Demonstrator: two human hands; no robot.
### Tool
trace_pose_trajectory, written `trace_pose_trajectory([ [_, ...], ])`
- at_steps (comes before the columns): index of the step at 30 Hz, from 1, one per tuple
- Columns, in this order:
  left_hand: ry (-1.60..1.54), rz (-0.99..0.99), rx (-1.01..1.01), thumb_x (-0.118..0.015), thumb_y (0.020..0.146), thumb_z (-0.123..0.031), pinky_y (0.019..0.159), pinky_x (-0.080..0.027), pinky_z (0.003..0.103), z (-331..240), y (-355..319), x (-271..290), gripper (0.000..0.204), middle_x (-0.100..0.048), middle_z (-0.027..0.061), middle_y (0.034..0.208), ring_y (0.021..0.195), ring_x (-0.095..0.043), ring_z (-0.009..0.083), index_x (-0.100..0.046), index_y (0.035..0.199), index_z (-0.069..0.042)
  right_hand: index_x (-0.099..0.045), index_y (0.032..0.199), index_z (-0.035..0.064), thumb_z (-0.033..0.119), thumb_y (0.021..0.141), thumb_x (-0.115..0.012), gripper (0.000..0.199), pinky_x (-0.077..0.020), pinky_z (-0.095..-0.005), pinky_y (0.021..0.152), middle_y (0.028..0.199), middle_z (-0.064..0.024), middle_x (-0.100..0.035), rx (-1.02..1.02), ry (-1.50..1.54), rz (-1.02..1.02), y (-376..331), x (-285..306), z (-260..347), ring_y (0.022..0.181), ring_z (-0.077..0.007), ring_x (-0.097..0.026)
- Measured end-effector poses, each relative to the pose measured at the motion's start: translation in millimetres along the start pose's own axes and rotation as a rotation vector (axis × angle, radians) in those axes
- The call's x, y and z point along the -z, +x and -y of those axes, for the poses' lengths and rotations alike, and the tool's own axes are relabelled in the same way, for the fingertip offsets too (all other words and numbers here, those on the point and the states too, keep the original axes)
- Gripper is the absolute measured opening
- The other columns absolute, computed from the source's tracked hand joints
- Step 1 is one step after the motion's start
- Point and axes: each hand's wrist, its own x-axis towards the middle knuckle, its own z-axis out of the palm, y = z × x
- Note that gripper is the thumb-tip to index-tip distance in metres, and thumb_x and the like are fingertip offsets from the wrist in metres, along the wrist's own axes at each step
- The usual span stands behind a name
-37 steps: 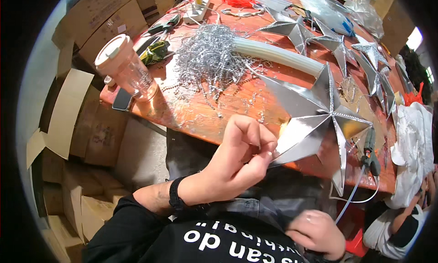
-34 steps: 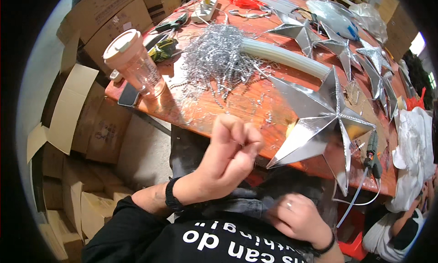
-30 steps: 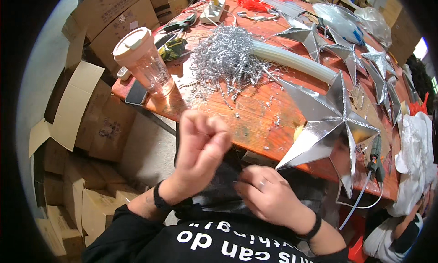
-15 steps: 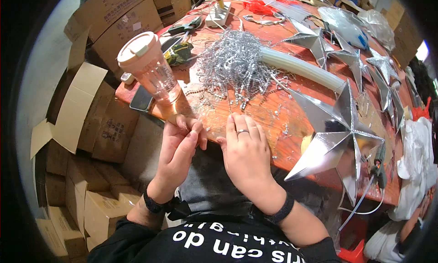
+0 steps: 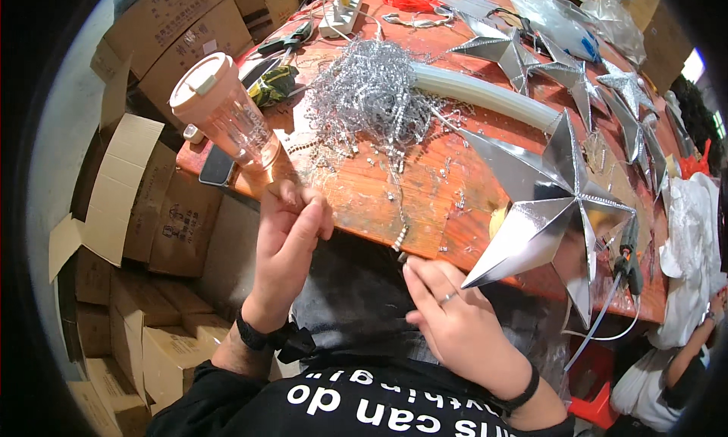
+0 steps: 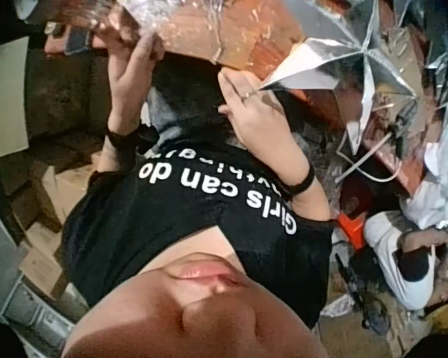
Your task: The person is decorating a silver star-shaped object by applying a hot glue gun to its edges and attaching a silver beaded chain. They repeatedly pick up the star, apply glue, and press the chain onto the surface, working on different points of the star throughout the clip.
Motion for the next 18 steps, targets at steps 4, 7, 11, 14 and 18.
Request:
trace_pose_trajectory([
  [4, 0.042, 0.003, 0.058, -0.043, 0.095, -0.001, 0.080, -0.042, 0.027, 3.7, -2.3, -7.4, 0.021, -0.048, 0.0036, 0.098, 0.091, -0.051, 0.0145, -0.036, 0.112, -0.012, -0.057, 0.116, -0.0034, 0.021, 0.077, -0.067, 0.047, -0.0453, -0.0361, 0.091, 0.129, -0.0144, -0.051, 0.151, 0.087, -0.029, -13.0, -1.2, -3.9, 0.112, -0.0263, -0.054],
  [7, 0.037, 0.036, 0.078, -0.043, 0.095, -0.002, 0.079, -0.042, 0.027, 4.4, 0.3, -11.0, 0.021, -0.049, 0.0031, 0.100, 0.092, -0.051, 0.0140, -0.038, 0.113, -0.011, -0.059, 0.111, -0.0023, 0.022, 0.078, -0.066, 0.041, -0.0446, -0.0370, 0.093, 0.128, -0.0142, -0.052, 0.168, 0.057, -0.148, 1.2, -6.5, -7.5, 0.115, -0.0269, -0.052],
  [11, -0.010, 0.012, 0.068, -0.043, 0.096, -0.003, 0.076, -0.042, 0.026, 0.9, -1.6, -12.2, 0.019, -0.049, 0.0026, 0.099, 0.089, -0.051, 0.0132, -0.041, 0.113, -0.010, -0.060, 0.102, -0.0026, 0.022, 0.079, -0.065, 0.034, -0.0444, -0.0369, 0.094, 0.133, -0.0175, -0.050, 0.135, -0.094, -0.180, 27.2, -28.2, -15.5, 0.121, -0.0286, -0.050],
  [14, -0.012, -0.017, 0.044, -0.044, 0.097, -0.004, 0.073, -0.043, 0.025, -1.8, -2.3, -11.2, 0.014, -0.050, 0.0025, 0.094, 0.086, -0.052, 0.0124, -0.044, 0.111, -0.007, -0.062, 0.105, -0.0025, 0.021, 0.080, -0.064, 0.035, -0.0456, -0.0371, 0.093, 0.131, -0.0161, -0.052, 0.120, -0.106, -0.191, 29.9, -35.5, -18.4, 0.119, -0.0273, -0.052],
  [18, 0.018, -0.043, 0.025, -0.044, 0.097, -0.007, 0.069, -0.043, 0.024, -5.6, -6.4, -6.8, 0.013, -0.052, 0.0031, 0.085, 0.081, -0.053, 0.0118, -0.047, 0.109, -0.003, -0.062, 0.110, -0.0019, 0.021, 0.081, -0.064, 0.037, -0.0465, -0.0377, 0.092, 0.125, -0.0140, -0.056, 0.173, -0.066, -0.191, 26.2, -34.1, -20.8, 0.117, -0.0259, -0.054],
])
